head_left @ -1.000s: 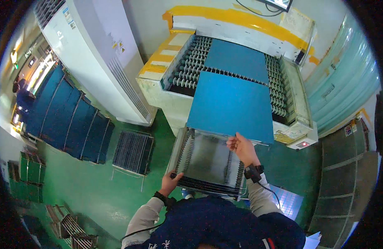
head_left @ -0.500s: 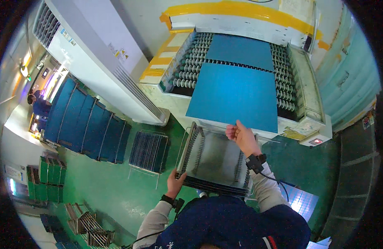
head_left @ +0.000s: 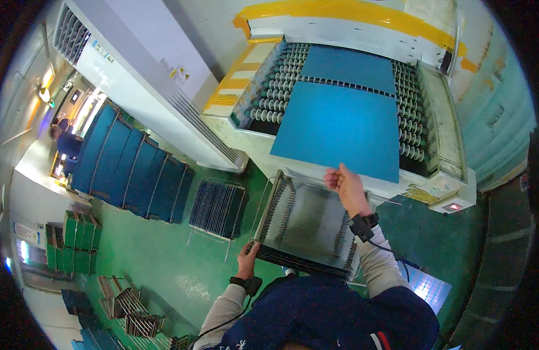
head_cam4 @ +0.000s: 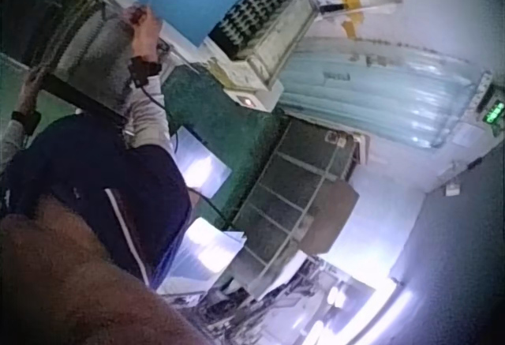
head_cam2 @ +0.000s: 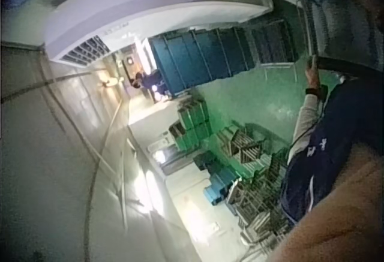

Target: Feeding blue rectangular plates from a metal rack into an industrial processing machine.

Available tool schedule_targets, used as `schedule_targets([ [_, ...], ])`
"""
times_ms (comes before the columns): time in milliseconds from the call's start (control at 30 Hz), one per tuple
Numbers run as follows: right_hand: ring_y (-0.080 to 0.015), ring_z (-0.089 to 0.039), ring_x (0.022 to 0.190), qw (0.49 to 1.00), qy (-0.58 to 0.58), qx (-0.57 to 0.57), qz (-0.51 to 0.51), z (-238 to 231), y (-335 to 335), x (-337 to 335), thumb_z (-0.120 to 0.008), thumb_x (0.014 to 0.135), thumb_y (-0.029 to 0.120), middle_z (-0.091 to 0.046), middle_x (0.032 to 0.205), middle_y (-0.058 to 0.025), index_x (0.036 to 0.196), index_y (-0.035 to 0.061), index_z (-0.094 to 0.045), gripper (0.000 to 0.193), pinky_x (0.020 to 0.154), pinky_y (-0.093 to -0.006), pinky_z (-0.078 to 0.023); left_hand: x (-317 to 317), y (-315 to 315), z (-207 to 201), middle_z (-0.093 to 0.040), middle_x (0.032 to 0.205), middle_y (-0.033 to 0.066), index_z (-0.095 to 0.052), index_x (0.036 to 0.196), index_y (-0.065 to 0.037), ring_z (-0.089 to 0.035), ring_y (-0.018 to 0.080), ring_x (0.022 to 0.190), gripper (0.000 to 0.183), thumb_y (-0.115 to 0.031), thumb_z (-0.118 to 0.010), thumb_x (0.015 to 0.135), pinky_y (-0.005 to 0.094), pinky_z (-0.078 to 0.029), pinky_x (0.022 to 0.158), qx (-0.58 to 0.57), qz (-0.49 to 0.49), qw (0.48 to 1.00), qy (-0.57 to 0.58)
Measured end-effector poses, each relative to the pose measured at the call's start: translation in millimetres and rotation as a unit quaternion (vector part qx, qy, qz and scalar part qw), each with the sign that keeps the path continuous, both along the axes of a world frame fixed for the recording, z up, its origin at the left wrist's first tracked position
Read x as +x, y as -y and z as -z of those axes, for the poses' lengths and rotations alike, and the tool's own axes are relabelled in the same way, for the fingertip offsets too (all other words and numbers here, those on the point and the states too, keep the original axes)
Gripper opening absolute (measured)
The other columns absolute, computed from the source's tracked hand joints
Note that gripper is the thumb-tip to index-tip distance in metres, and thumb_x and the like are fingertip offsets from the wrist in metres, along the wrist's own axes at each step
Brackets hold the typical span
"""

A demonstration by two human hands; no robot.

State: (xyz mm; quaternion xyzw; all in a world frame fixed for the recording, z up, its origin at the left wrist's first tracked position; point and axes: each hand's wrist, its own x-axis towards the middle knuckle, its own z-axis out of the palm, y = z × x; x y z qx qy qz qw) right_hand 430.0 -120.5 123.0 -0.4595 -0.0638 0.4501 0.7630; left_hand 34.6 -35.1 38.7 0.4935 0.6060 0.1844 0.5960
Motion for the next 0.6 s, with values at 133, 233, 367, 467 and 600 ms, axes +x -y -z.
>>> schedule_targets([
  [133, -0.0217, -0.067, 0.082, 1.0, 0.006, 0.005, -0.002, 1, -5, 4, -0.05, 0.104, 0.04, -0.071, 0.093, -0.0121, 0.104, -0.0032, -0.067, 0.046, 0.078, -0.0353, -0.053, -18, -6, 36, -0.068, 0.113, 0.008, -0.062, 0.13, 0.003, -0.061, 0.016, 0.101, 0.054, -0.032, -0.075, 0.09, 0.0294, -0.046, 0.091, -0.014, -0.011, 0.997, 0.078],
  [233, -0.022, -0.067, 0.084, 1.0, 0.008, -0.007, 0.0, -2, -5, 5, -0.051, 0.103, 0.041, -0.071, 0.093, -0.0119, 0.105, -0.003, -0.067, 0.046, 0.079, -0.0352, -0.053, -19, -5, 39, -0.067, 0.112, 0.0065, -0.062, 0.13, 0.002, -0.061, 0.015, 0.101, 0.053, -0.032, -0.074, 0.091, 0.0287, -0.046, 0.09, -0.024, -0.002, 0.994, 0.106],
  [367, -0.0221, -0.067, 0.085, 0.999, 0.034, -0.008, 0.004, 5, -10, 12, -0.05, 0.104, 0.041, -0.071, 0.095, -0.0118, 0.107, -0.0031, -0.066, 0.047, 0.08, -0.0341, -0.052, -16, -10, 33, -0.067, 0.108, 0.005, -0.063, 0.128, 0.002, -0.06, 0.0143, 0.098, 0.051, -0.032, -0.073, 0.092, 0.0278, -0.045, 0.089, -0.026, 0.041, 0.994, 0.096],
  [467, -0.0217, -0.066, 0.085, 0.998, 0.058, -0.02, 0.012, 11, -13, 17, -0.05, 0.104, 0.041, -0.071, 0.094, -0.0114, 0.106, -0.0026, -0.066, 0.046, 0.08, -0.0337, -0.052, -7, -8, 28, -0.066, 0.104, 0.0037, -0.066, 0.122, 0.001, -0.058, 0.0132, 0.095, 0.046, -0.033, -0.073, 0.092, 0.0273, -0.044, 0.086, -0.043, -0.018, 0.997, 0.07],
  [600, -0.0201, -0.066, 0.083, 0.999, 0.052, 0.009, 0.006, 20, -19, 29, -0.051, 0.104, 0.04, -0.07, 0.093, -0.0106, 0.104, -0.0019, -0.065, 0.044, 0.079, -0.0331, -0.052, -4, -1, 11, -0.065, 0.1, 0.0026, -0.067, 0.12, 0.0, -0.056, 0.0124, 0.092, 0.046, -0.035, -0.073, 0.092, 0.0279, -0.043, 0.085, 0.01, 0.023, 0.998, 0.049],
])
